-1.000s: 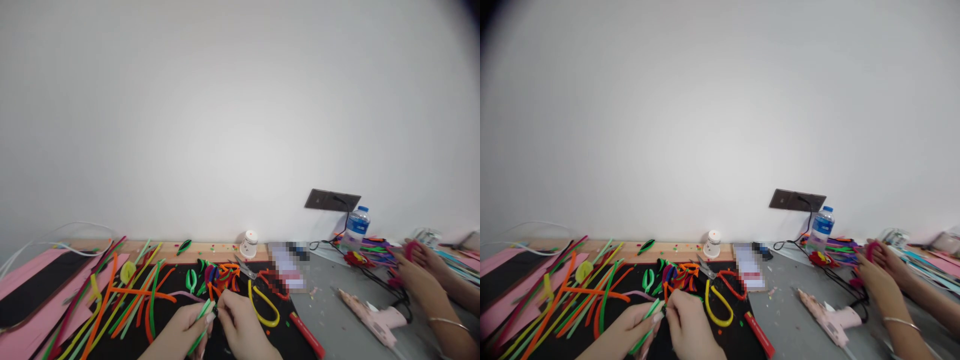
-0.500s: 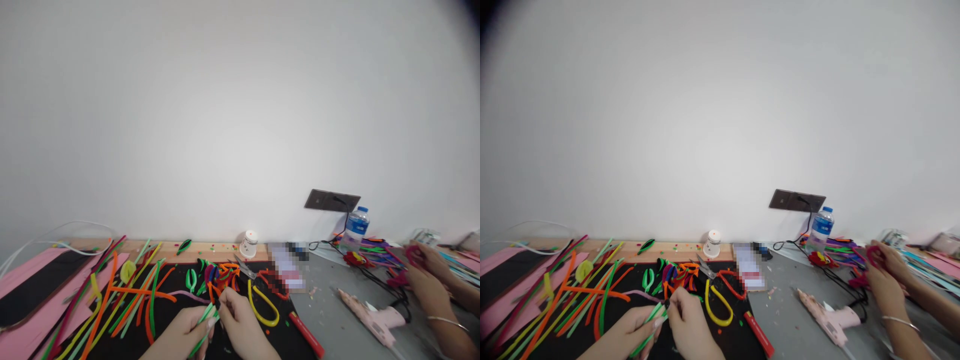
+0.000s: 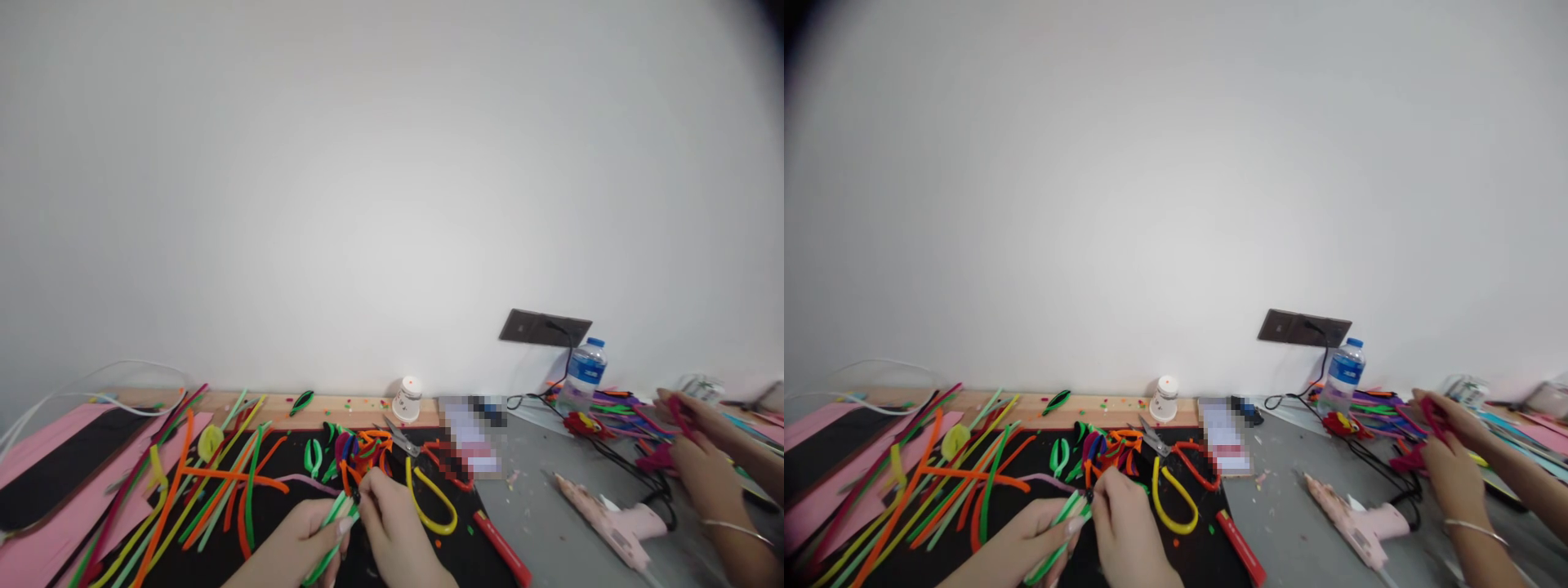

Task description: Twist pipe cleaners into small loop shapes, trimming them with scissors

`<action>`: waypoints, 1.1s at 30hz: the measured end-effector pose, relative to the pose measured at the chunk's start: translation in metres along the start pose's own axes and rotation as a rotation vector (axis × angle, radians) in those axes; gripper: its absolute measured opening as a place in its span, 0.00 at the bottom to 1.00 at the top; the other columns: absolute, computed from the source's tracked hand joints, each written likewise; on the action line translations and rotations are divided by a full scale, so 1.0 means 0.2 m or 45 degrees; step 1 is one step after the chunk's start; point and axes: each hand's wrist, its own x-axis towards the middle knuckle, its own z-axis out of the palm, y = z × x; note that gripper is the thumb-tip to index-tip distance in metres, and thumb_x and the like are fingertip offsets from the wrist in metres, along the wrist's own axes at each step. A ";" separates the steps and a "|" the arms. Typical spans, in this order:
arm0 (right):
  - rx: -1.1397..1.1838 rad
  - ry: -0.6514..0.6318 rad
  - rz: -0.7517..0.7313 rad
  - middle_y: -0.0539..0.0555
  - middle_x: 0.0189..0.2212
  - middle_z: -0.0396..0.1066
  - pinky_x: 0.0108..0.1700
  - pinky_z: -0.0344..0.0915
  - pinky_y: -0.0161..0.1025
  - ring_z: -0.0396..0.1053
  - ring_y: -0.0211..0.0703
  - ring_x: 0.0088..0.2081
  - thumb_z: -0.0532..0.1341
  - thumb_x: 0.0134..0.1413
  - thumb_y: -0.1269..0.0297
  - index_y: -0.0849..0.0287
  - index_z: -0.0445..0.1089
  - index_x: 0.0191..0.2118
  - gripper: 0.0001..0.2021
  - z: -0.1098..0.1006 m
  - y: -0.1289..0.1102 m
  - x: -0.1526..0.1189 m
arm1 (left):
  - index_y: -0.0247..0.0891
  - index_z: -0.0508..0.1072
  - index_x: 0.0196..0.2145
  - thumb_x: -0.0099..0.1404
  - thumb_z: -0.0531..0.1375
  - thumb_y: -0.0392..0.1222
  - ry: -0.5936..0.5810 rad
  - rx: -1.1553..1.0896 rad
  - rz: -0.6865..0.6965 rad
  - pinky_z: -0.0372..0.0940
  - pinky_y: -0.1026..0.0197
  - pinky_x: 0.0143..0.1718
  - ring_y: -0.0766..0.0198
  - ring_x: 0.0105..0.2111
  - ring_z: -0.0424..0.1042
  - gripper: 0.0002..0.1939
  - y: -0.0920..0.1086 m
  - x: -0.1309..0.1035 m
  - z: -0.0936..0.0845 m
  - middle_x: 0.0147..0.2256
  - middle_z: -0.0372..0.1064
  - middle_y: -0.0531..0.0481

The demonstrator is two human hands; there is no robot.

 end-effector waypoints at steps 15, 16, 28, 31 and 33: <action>0.612 -0.121 0.282 0.43 0.16 0.55 0.22 0.47 0.29 0.52 0.31 0.19 0.57 0.51 0.67 0.60 0.58 0.22 0.10 0.05 0.05 0.01 | 0.38 0.60 0.25 0.55 0.52 0.63 -0.034 0.030 0.042 0.58 0.68 0.14 0.71 0.11 0.61 0.23 0.05 -0.03 0.01 0.14 0.62 0.57; 0.623 -0.126 0.271 0.43 0.16 0.55 0.22 0.47 0.29 0.52 0.31 0.19 0.56 0.52 0.66 0.60 0.59 0.22 0.10 0.05 0.04 0.01 | 0.38 0.60 0.26 0.55 0.52 0.63 -0.051 0.033 0.042 0.58 0.69 0.15 0.71 0.11 0.62 0.22 0.06 -0.03 0.01 0.14 0.63 0.57; 0.823 -0.231 0.316 0.42 0.16 0.54 0.20 0.46 0.28 0.50 0.30 0.18 0.59 0.43 0.72 0.61 0.62 0.26 0.04 0.01 0.01 0.02 | 0.38 0.62 0.25 0.54 0.52 0.64 -0.158 0.072 -0.089 0.56 0.68 0.13 0.68 0.12 0.63 0.23 0.01 -0.06 0.01 0.14 0.64 0.56; 0.811 -0.298 0.360 0.42 0.14 0.53 0.18 0.44 0.28 0.49 0.30 0.16 0.57 0.49 0.67 0.59 0.59 0.27 0.05 0.03 0.02 0.02 | 0.39 0.61 0.23 0.54 0.51 0.65 -0.133 0.062 -0.110 0.52 0.69 0.12 0.70 0.11 0.60 0.24 0.02 -0.06 0.02 0.13 0.60 0.58; 0.714 -0.287 0.315 0.42 0.15 0.53 0.19 0.45 0.28 0.50 0.30 0.17 0.55 0.52 0.66 0.59 0.58 0.26 0.07 0.02 0.02 0.01 | 0.40 0.60 0.22 0.53 0.51 0.65 -0.112 0.077 -0.117 0.48 0.69 0.12 0.72 0.10 0.55 0.24 0.03 -0.07 0.03 0.12 0.55 0.61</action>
